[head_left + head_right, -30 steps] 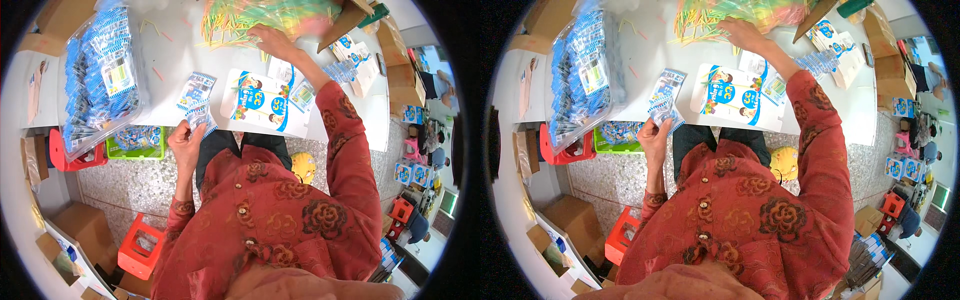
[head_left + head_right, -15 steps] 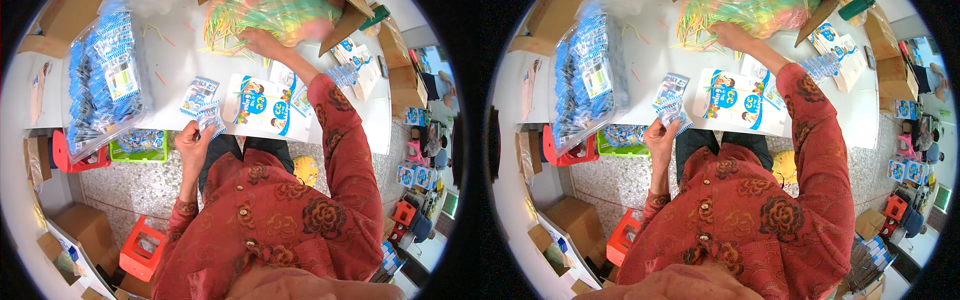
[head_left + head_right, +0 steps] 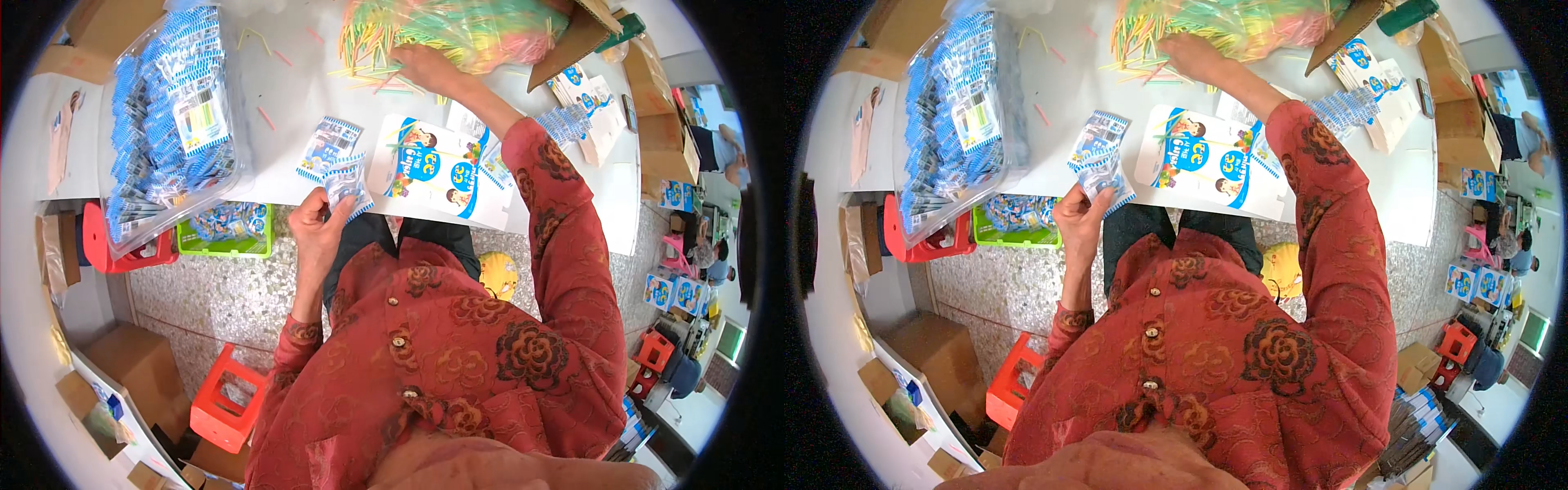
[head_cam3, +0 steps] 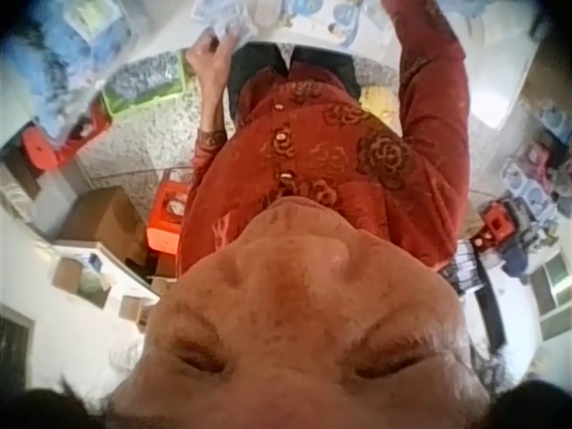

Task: Packaging small toy components into plastic bags.

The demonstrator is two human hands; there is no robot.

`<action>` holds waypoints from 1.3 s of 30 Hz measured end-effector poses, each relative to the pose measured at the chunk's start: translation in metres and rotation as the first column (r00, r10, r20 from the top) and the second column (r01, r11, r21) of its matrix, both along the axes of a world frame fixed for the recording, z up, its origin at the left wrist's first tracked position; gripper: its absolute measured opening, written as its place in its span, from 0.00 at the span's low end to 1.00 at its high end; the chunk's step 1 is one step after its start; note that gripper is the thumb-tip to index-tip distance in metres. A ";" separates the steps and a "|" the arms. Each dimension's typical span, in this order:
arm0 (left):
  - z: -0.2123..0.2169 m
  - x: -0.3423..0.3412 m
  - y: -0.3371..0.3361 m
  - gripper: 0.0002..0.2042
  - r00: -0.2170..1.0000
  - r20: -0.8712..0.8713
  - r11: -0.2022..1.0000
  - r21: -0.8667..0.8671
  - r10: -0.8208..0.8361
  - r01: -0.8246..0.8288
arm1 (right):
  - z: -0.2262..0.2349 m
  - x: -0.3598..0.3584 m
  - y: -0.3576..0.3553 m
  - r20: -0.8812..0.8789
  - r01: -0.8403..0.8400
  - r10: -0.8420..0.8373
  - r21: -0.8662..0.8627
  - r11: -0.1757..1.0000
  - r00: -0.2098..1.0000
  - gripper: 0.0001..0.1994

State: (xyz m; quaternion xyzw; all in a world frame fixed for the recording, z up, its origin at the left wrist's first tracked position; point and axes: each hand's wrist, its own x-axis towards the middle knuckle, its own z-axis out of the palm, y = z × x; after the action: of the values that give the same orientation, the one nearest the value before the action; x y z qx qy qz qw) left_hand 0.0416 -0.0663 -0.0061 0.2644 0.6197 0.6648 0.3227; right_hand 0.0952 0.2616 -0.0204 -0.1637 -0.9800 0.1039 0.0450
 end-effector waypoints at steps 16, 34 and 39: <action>-0.005 0.003 -0.005 0.03 1.000 -0.011 1.000 0.004 0.000 0.000 | 0.021 0.008 -0.029 0.138 -0.116 0.120 -0.030 0.993 0.983 0.28; -0.009 0.004 -0.007 0.06 0.999 -0.049 1.000 -0.012 -0.004 0.003 | 0.016 0.008 -0.041 -0.015 0.015 -0.015 0.005 1.000 1.000 0.05; -0.006 0.006 -0.006 0.05 0.999 -0.033 1.000 -0.006 0.001 -0.001 | 0.005 0.025 -0.026 -0.055 0.035 -0.040 -0.084 0.996 0.998 0.20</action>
State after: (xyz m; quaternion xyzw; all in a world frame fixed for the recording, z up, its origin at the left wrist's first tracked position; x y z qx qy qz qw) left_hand 0.0474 -0.0720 -0.0121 0.2739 0.6272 0.6585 0.3129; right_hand 0.1202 0.2358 -0.0150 -0.1809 -0.9699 0.1483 0.0680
